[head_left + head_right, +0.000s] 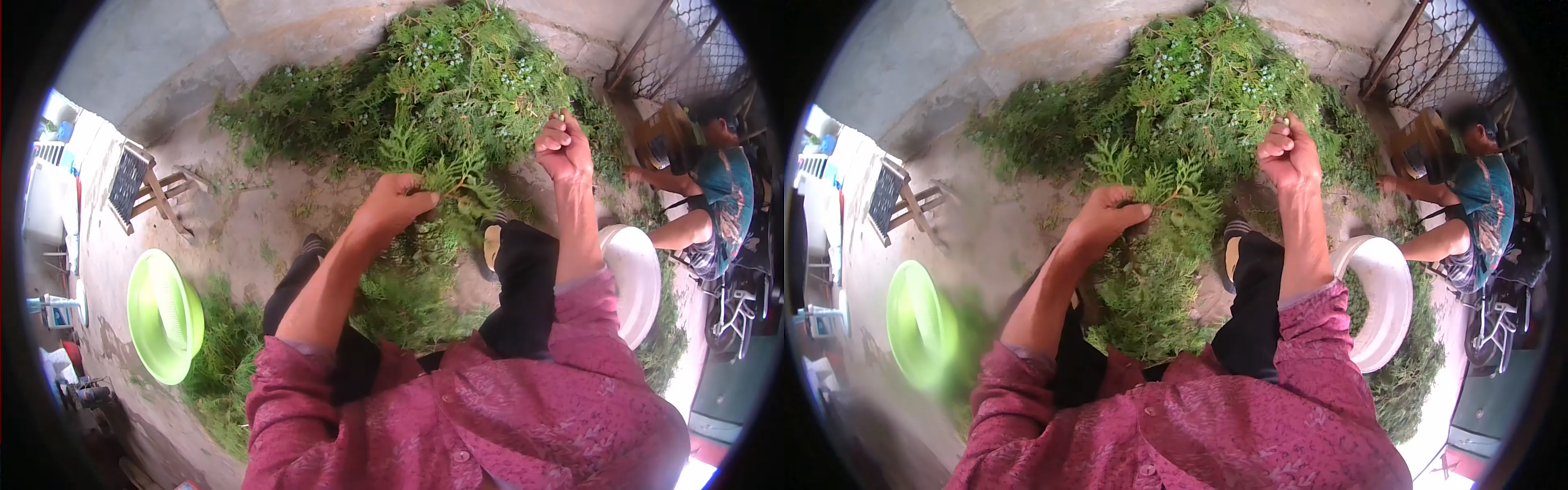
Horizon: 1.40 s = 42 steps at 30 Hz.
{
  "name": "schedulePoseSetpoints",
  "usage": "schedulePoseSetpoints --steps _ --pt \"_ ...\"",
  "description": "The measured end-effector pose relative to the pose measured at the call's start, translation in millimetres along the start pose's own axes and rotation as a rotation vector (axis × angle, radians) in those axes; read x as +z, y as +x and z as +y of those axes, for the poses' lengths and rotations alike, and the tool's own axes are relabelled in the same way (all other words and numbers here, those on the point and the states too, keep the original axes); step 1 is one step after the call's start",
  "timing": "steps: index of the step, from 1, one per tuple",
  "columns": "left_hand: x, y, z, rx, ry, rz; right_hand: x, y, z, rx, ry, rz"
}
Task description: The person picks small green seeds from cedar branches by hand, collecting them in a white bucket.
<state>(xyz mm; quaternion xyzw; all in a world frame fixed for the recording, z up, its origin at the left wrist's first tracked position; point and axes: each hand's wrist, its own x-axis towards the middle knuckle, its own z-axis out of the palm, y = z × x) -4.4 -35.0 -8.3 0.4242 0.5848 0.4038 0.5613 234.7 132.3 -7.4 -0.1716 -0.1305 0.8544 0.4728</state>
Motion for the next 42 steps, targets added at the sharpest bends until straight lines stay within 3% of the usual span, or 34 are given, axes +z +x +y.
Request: schedulePoseSetpoints --steps 2,4,6,8,10,13,17,30,33,36,38,42 --pt "-4.7 -5.1 -4.0 -0.091 -0.065 -0.077 11.2 -9.0 3.4 -0.051 -0.034 0.007" --pt "-6.9 -6.5 -10.4 -0.124 -0.074 -0.099 41.1 -13.7 29.6 -0.002 -0.255 0.154" --pt "-6.1 -6.6 -12.8 -0.155 -0.088 -0.114 44.0 -12.6 39.8 0.013 -0.301 0.104" --pt "-3.8 -5.5 -12.0 -0.056 -0.049 -0.190 43.6 -12.7 48.2 0.164 -0.551 -0.065" --pt "-1.2 -5.8 -8.7 -0.066 -0.028 -0.198 44.1 -15.4 60.4 0.232 -0.678 -0.097" --pt "-1.0 -5.6 -5.1 -0.066 0.003 -0.201 47.9 -25.3 76.5 0.316 -1.269 -0.185" --pt "-4.1 -4.6 -8.6 -0.042 0.013 -0.199 43.9 -26.4 87.7 0.387 -1.409 -0.361" --pt "-6.6 -3.4 -12.4 -0.056 0.110 -0.179 48.0 -34.0 96.5 0.475 -1.355 -0.440" --pt "-5.6 -5.7 -7.7 -0.085 0.167 -0.202 50.8 -36.9 99.6 0.410 -1.480 -0.439" --pt "-6.8 -10.4 -0.3 -0.051 0.133 -0.249 49.8 -39.3 99.6 0.501 -1.381 -0.366" --pt "-10.4 -13.6 4.2 -0.037 0.140 -0.334 40.8 -39.4 102.1 0.549 -1.044 -0.300" --pt "-12.7 -16.8 9.1 0.028 0.140 -0.440 41.6 -47.3 97.2 0.721 -0.809 -0.255"
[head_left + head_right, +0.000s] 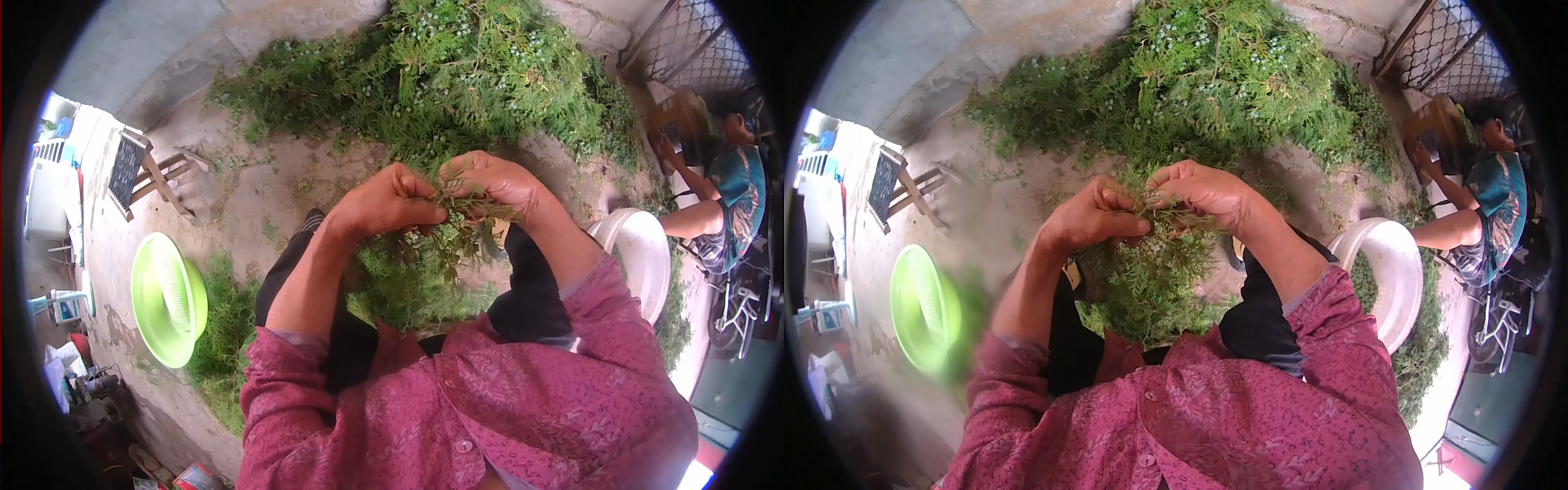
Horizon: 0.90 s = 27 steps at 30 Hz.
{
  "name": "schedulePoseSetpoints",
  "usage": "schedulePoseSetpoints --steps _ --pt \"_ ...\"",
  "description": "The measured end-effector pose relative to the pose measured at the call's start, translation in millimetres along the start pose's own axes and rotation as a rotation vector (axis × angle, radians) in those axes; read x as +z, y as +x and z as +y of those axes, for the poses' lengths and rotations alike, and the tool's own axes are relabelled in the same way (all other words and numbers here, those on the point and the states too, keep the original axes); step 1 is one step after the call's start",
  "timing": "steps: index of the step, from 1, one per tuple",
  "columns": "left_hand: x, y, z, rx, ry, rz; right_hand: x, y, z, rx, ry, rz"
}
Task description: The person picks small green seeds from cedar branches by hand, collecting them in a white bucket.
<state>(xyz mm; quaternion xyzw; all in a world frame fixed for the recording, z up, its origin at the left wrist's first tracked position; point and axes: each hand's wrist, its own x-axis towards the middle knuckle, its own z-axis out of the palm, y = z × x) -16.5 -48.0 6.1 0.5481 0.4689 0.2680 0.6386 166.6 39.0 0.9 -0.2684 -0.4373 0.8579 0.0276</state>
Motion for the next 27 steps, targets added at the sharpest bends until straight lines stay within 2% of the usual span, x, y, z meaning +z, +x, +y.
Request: schedulePoseSetpoints --steps 3,5,8,14,16,18,20,24,27 --pt "0.4 -1.0 -0.4 -0.032 -0.129 0.047 0.1 -1.4 -0.6 -0.048 0.063 0.018" --pt "-3.4 0.1 -6.7 0.027 -0.273 0.123 -6.4 -1.5 -8.6 -0.152 0.148 0.096" --pt "-6.3 3.8 -14.2 0.084 -0.363 0.152 -27.0 -6.6 -15.6 -0.245 0.310 0.024" --pt "-3.9 8.5 -16.8 0.085 -0.463 0.244 -35.8 -17.6 -23.5 -0.359 0.389 0.175" --pt "-4.1 10.8 -20.2 0.087 -0.476 0.250 -40.7 -20.9 -23.2 -0.414 0.319 0.086" --pt "-4.8 11.9 -21.5 0.084 -0.489 0.256 -41.0 -21.3 -24.9 -0.402 0.314 0.086" --pt "-4.6 13.1 -22.1 0.080 -0.507 0.244 -36.3 -18.8 -25.7 -0.349 0.021 0.251" --pt "-2.0 12.7 -16.1 0.073 -0.530 0.251 -33.2 -5.9 -16.4 -0.169 -0.150 0.366" --pt "-1.9 11.1 -13.6 0.088 -0.517 0.246 -37.1 -1.6 -8.8 -0.171 -0.142 0.263"
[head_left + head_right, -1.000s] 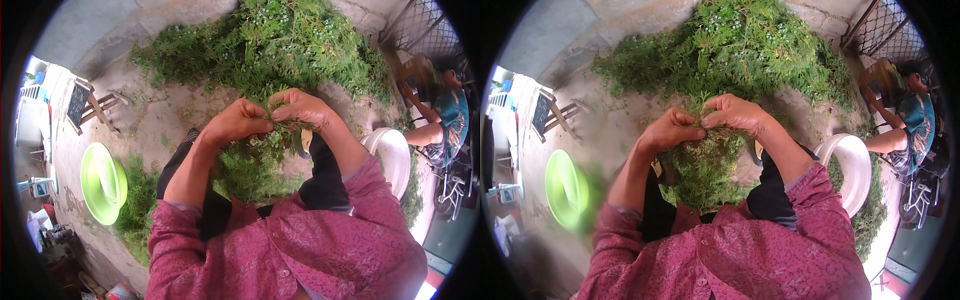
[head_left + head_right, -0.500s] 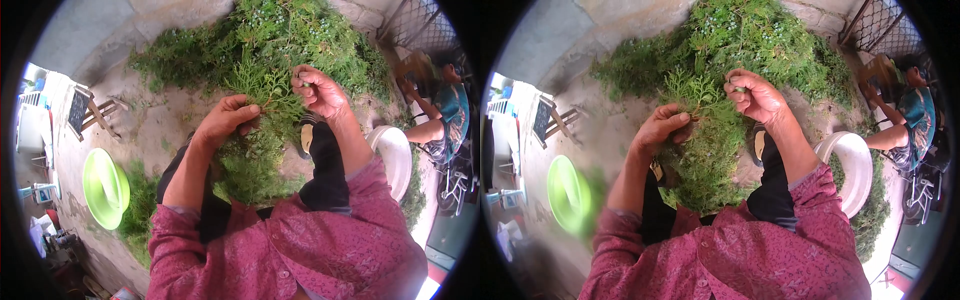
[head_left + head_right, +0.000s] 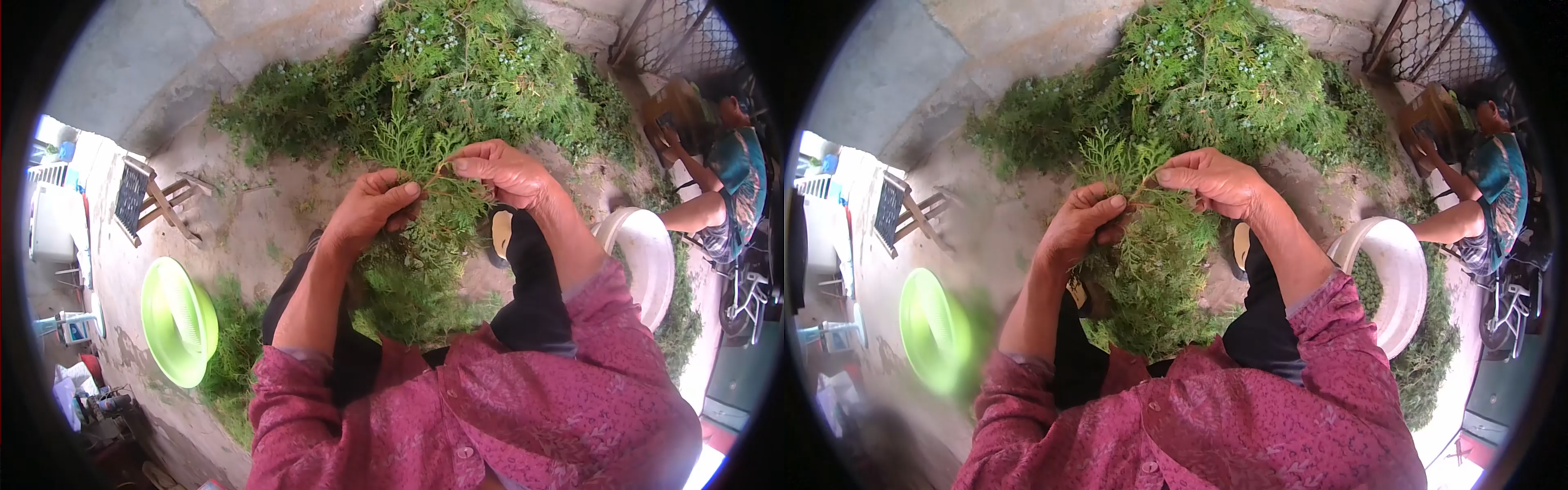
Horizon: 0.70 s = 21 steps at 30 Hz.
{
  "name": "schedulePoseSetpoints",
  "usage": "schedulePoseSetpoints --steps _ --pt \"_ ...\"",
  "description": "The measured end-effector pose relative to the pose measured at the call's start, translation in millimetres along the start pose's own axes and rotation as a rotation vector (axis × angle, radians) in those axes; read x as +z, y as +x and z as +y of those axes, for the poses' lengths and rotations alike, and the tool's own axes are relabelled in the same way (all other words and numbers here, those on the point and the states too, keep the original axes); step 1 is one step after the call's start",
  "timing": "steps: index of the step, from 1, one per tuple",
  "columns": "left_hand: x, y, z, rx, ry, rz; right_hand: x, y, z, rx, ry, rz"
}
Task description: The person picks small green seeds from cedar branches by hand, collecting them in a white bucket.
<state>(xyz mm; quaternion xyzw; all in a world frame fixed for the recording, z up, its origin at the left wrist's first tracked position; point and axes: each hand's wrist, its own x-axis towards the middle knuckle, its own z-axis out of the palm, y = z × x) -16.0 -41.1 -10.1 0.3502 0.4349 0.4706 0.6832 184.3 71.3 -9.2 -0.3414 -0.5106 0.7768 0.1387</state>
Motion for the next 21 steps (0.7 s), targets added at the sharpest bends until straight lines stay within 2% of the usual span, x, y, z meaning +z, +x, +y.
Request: schedulePoseSetpoints --steps 1,9,11,12,14,15,17,18,19,21 --pt "0.4 -0.1 0.0 -0.005 0.007 0.011 0.5 -0.5 0.6 0.008 -0.011 -0.058" --pt "1.0 -2.1 1.4 -0.008 0.026 -0.035 4.3 1.9 1.3 -0.028 0.084 -0.015" --pt "7.0 -1.5 1.5 -0.054 0.080 0.032 8.2 6.5 6.4 -0.319 -0.465 0.186" --pt "8.7 0.2 -0.3 -0.056 0.080 0.030 12.1 7.2 8.0 -0.318 -0.464 0.188" --pt "10.8 2.5 -4.7 -0.083 0.175 0.120 19.4 7.3 11.9 -0.540 -0.847 0.369" --pt "10.9 1.6 -5.0 -0.087 0.176 0.117 16.5 9.4 15.3 -0.537 -0.844 0.373" --pt "10.0 -1.5 -3.5 -0.042 0.272 0.045 4.0 20.1 21.4 -0.713 -1.220 0.594" --pt "9.3 -3.2 -2.4 -0.046 0.278 0.036 -4.0 22.2 15.6 -0.645 -1.090 0.571" --pt "8.2 -5.0 -1.2 -0.020 0.245 0.061 -11.4 19.6 8.4 -0.644 -1.089 0.580" --pt "6.9 -7.0 -0.7 0.012 0.197 0.105 -13.9 8.8 -17.2 -0.150 0.083 0.282"
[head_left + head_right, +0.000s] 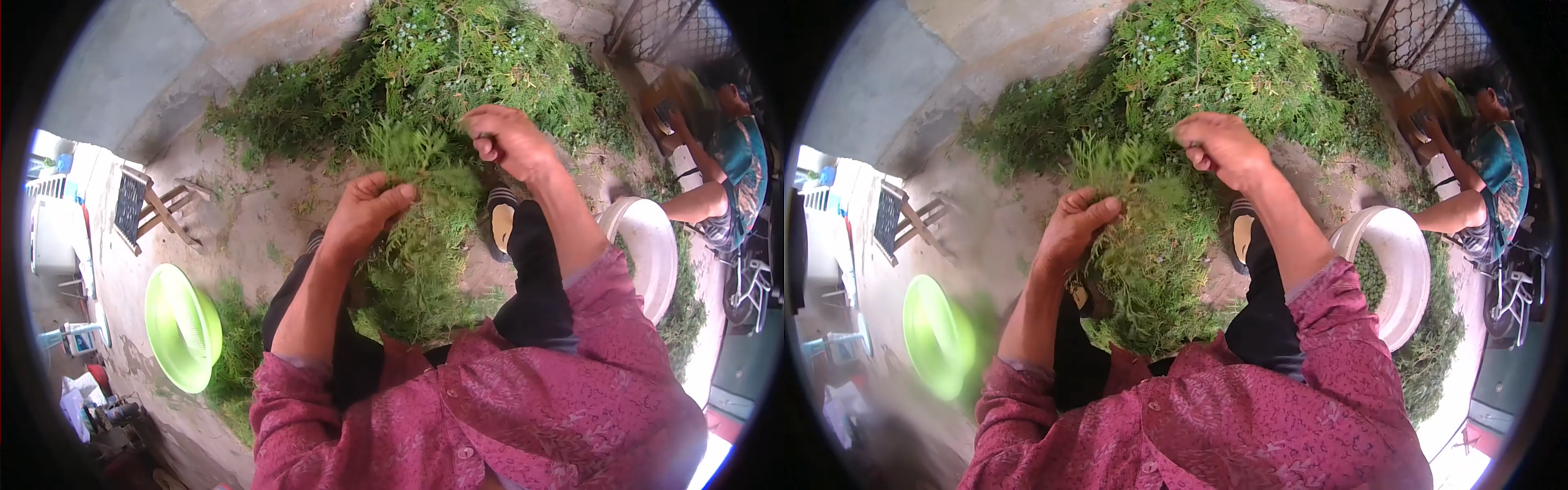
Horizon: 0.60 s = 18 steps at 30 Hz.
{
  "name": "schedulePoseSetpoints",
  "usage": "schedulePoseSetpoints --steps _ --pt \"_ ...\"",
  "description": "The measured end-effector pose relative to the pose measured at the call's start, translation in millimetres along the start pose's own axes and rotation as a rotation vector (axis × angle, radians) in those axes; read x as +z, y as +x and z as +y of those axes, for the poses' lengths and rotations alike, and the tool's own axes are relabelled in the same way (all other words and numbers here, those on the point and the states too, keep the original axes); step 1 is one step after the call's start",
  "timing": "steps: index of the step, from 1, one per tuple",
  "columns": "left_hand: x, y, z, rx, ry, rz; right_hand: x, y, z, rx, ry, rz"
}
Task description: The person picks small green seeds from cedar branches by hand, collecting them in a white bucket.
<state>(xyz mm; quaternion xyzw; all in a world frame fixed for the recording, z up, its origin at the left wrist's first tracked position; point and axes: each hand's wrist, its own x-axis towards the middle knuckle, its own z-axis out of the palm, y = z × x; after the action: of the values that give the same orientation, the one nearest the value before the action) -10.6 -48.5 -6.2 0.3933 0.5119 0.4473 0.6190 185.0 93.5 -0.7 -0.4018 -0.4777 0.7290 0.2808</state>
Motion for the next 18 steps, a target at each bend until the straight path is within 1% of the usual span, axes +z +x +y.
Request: schedulePoseSetpoints --steps 1,2,4,5,6,8,9,10,12,16,18 --pt "-1.1 1.7 1.2 -0.006 -0.055 0.058 -7.4 0.0 1.1 0.002 0.288 -0.176" --pt "-2.2 3.5 2.5 -0.011 -0.106 0.110 -2.0 -2.6 0.5 0.003 0.290 -0.179" --pt "-6.4 7.4 -2.5 -0.015 -0.159 0.123 11.9 -11.7 -1.3 0.059 0.523 -0.198" --pt "-8.1 9.9 -5.5 -0.010 -0.197 0.142 14.6 -12.0 0.3 0.071 0.535 -0.238" --pt "-8.6 11.6 -7.1 -0.004 -0.235 0.162 13.5 -11.1 1.7 0.069 0.536 -0.236" --pt "-7.0 11.5 -5.7 -0.005 -0.230 0.183 12.3 -9.0 4.5 0.139 0.664 -0.376" --pt "-6.3 10.7 -4.7 -0.008 -0.225 0.207 10.9 -9.3 4.7 0.182 0.626 -0.294" --pt "-6.9 9.9 -4.4 -0.007 -0.223 0.207 11.2 -10.6 3.6 0.180 0.627 -0.295" --pt "-8.7 8.8 -3.8 0.026 -0.167 0.191 12.6 -14.7 1.3 0.199 0.626 -0.222" --pt "-5.6 10.7 -4.3 0.063 -0.190 0.222 11.7 -16.0 6.4 0.189 0.520 -0.237" --pt "-5.3 12.5 -5.5 0.055 -0.205 0.230 15.6 -17.7 8.9 0.187 0.277 -0.222"
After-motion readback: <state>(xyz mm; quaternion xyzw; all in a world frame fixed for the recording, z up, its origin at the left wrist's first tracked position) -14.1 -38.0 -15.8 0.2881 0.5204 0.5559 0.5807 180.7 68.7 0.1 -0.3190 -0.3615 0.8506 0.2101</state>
